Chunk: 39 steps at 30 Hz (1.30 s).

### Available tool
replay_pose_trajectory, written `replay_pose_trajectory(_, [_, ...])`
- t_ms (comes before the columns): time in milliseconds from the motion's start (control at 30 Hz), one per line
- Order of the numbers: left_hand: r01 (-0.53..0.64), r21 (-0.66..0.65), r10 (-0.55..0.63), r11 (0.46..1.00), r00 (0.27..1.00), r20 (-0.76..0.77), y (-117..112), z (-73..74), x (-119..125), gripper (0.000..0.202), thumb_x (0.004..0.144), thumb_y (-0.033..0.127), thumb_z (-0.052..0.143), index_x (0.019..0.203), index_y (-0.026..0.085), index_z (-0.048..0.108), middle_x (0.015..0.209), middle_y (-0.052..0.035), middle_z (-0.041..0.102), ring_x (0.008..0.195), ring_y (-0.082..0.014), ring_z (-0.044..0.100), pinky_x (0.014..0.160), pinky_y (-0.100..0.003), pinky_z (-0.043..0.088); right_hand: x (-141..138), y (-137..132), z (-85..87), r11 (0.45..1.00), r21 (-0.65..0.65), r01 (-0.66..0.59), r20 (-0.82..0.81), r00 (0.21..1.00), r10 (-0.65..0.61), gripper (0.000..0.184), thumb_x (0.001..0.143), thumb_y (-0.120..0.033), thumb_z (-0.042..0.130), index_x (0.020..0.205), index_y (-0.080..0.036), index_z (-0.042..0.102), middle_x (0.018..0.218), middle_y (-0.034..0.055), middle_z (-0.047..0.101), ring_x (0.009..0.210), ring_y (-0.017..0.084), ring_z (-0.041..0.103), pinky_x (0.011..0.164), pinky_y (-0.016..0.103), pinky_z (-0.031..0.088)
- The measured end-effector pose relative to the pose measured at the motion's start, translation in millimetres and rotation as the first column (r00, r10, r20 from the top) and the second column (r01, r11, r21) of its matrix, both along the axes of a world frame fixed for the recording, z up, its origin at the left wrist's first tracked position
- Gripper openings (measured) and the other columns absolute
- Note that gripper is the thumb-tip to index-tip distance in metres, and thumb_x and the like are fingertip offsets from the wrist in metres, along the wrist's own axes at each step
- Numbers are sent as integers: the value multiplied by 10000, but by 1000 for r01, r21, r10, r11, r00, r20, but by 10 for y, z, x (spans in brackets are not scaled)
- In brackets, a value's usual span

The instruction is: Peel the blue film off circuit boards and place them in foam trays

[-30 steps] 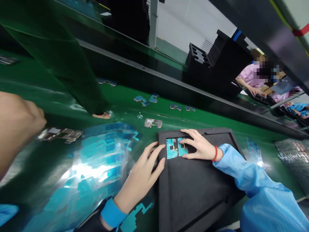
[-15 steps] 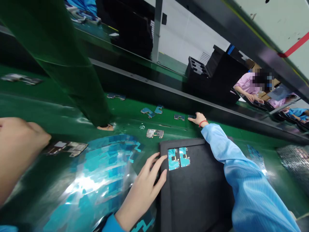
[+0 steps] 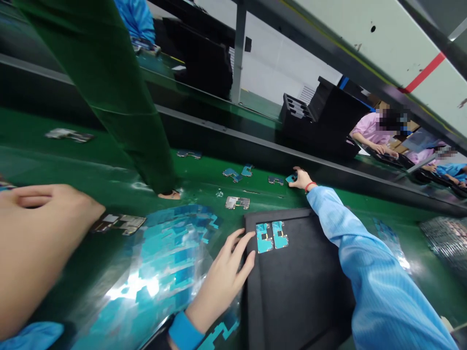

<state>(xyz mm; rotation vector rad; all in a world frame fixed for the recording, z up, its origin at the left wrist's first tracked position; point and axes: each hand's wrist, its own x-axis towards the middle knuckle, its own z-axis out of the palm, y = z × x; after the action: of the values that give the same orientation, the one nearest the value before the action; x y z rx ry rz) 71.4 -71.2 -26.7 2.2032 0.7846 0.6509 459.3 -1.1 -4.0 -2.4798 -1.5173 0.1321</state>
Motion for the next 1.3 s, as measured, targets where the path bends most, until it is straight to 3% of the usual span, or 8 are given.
replay_pose_trajectory(233, [9,1,-9,1000,1000,-9,12,34,5,401,957,397,341,1291,231,488,1356,-109,469,1218,-249,536,1006,-397,480,152,-487,336,989,126,-73,-105,991,86,713,617,-228,740,1260,-113,455,1082,133,598,996,261,607,908,404,498])
replay_pose_trajectory(367, [3,5,-3,1000,1000,-11,9,23,13,413,954,415,330,1282,222,491,1348,-114,469,1213,-261,535,1007,-411,474,-256,-1049,571,960,164,-225,-269,927,263,731,694,-289,688,1334,-203,345,1162,98,570,1035,206,589,806,315,556])
replay_pose_trajectory(500, [-8,11,8,1000,1000,-11,1,-2,20,417,954,426,322,1286,230,481,1350,-106,466,1227,-260,523,1002,-405,476,-966,-1610,603,729,145,-669,-356,652,669,873,671,-234,731,1419,-201,282,1280,128,496,1140,234,521,899,349,533])
replay_pose_trajectory(600, [-8,-1,8,1000,999,-33,7,-18,20,418,954,430,327,1295,238,476,1358,-100,457,1226,-254,523,1003,-396,475,-1250,-1806,536,614,80,-785,-235,584,777,854,716,-148,691,1448,-129,252,1378,197,412,1284,279,403,1062,430,411])
replay_pose_trajectory(700, [-7,5,7,1000,999,-40,11,-20,21,422,950,438,335,1287,235,489,1351,-103,464,1224,-261,523,1002,-402,476,-1246,-1858,477,636,26,-771,-97,632,769,668,781,-220,699,1368,-105,402,1435,216,343,1380,321,248,1120,494,313])
replay_pose_trajectory(800, [-10,9,11,1000,999,-37,6,-4,20,424,949,438,336,1282,228,493,1348,-107,468,1223,-264,522,1001,-398,475,-1162,-1868,430,660,0,-751,-16,660,751,487,835,-374,699,1231,-136,546,1409,191,395,1358,325,290,1102,517,317])
replay_pose_trajectory(1167, [4,-34,-7,999,998,-70,4,47,6,434,956,446,312,1302,237,470,1378,-104,435,1238,-267,508,990,-411,479,-1165,-1851,404,656,80,-750,-44,655,754,417,866,-420,647,1177,-164,537,1266,154,551,1187,264,483,1040,447,365])
replay_pose_trajectory(1300, [-3,-32,1,999,998,-69,1,49,2,428,955,436,318,1298,238,478,1382,-99,439,1243,-265,507,984,-389,484,-1124,-1858,398,703,61,-709,-43,702,711,476,791,-469,698,1139,-186,538,1183,119,590,1089,255,537,1098,520,247])
